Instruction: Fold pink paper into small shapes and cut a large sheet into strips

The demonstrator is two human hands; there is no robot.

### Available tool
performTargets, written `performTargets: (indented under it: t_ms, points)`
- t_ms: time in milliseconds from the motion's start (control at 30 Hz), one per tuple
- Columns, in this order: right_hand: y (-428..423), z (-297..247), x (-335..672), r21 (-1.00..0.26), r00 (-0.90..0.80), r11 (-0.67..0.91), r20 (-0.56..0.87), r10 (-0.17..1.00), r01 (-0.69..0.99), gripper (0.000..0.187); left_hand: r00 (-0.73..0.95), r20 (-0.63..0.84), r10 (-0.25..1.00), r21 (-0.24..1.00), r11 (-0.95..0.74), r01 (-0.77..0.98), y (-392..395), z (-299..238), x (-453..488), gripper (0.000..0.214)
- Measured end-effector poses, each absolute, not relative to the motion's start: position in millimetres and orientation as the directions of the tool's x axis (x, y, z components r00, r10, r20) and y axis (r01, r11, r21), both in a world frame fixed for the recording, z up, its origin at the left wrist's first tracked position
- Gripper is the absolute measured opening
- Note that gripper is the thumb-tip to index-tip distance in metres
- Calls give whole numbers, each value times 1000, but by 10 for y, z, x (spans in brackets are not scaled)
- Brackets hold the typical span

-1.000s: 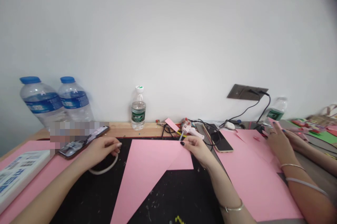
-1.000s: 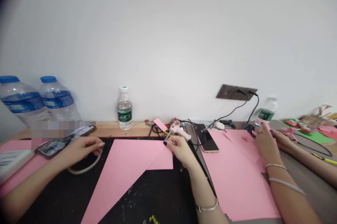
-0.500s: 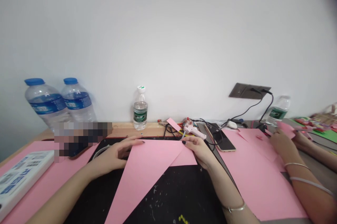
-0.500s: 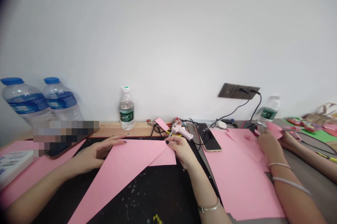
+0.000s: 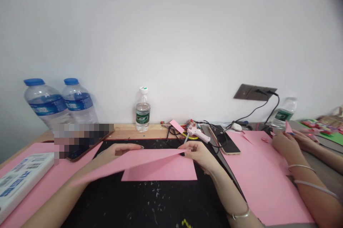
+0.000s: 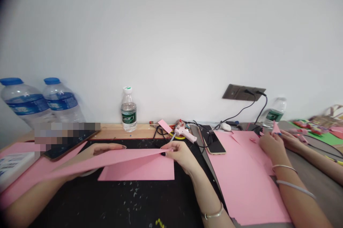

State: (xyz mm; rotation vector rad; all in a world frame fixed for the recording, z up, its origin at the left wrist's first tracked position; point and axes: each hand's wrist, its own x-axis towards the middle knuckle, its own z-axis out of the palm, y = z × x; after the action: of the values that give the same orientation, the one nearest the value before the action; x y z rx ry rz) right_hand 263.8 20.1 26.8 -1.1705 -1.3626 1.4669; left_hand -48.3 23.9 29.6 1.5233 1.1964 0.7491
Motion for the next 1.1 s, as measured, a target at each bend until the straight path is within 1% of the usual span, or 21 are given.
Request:
performTargets:
  t_ms: [33,100,167,233,333,400,467,533,600,667,700,767,800,867,900,967,1033,1100]
  points:
    - [199,269,2626,-995,-244,-75,-87,966,60,27,355,-131,926,976,57,211,247,256,-486,31]
    - [197,274,2603,-995,-240,-51,-70,968,84,27,363,-111,925,987,61,146,264,182,-477,29]
    - [201,281,2586,-994,-225,-39,-61,972,100,31,391,-111,914,994,93,63,271,146,-445,28]
    - [211,284,2577,-993,-199,-28,-51,979,118,33,396,-118,911,993,121,19,259,161,-395,29]
    - [224,284,2574,-994,-182,-14,-34,983,112,33,350,-146,925,989,145,29,211,247,-311,37]
    - [222,290,2573,-996,-180,14,-2,984,89,33,301,-161,940,987,145,76,174,307,-260,48]
    - [209,304,2573,-997,-175,51,39,984,63,40,282,-159,946,986,138,93,145,343,-219,68]
    - [191,326,2577,-996,-170,76,69,983,40,51,262,-112,959,992,90,93,123,355,-194,83]
    - [173,352,2589,-995,-163,97,91,982,32,52,217,-50,975,992,24,120,99,359,-188,89]
    - [163,375,2612,-991,-160,121,112,981,49,42,160,1,987,978,-35,207,69,371,-197,87]
    - [160,385,2627,-990,-162,128,117,980,56,35,134,35,990,962,-70,262,52,381,-204,83]
    - [160,401,2658,-992,-176,121,111,978,47,24,120,127,985,913,-163,375,18,405,-213,65]
    - [161,408,2673,-993,-187,110,102,977,32,22,127,169,977,882,-208,424,3,416,-212,54]
    - [163,423,2695,-995,-211,98,95,973,4,31,139,222,965,823,-262,504,-21,424,-197,40]
    - [163,429,2702,-994,-224,105,102,969,2,38,134,239,962,800,-273,535,-29,422,-185,39]
    - [164,436,2702,-990,-241,142,133,961,20,49,108,286,952,761,-294,579,-36,405,-160,48]
    - [166,432,2687,-981,-242,186,166,956,58,51,108,341,934,719,-333,610,-32,380,-143,54]
    - [167,415,2660,-966,-223,234,206,953,109,50,130,378,916,676,-370,638,-17,353,-142,53]
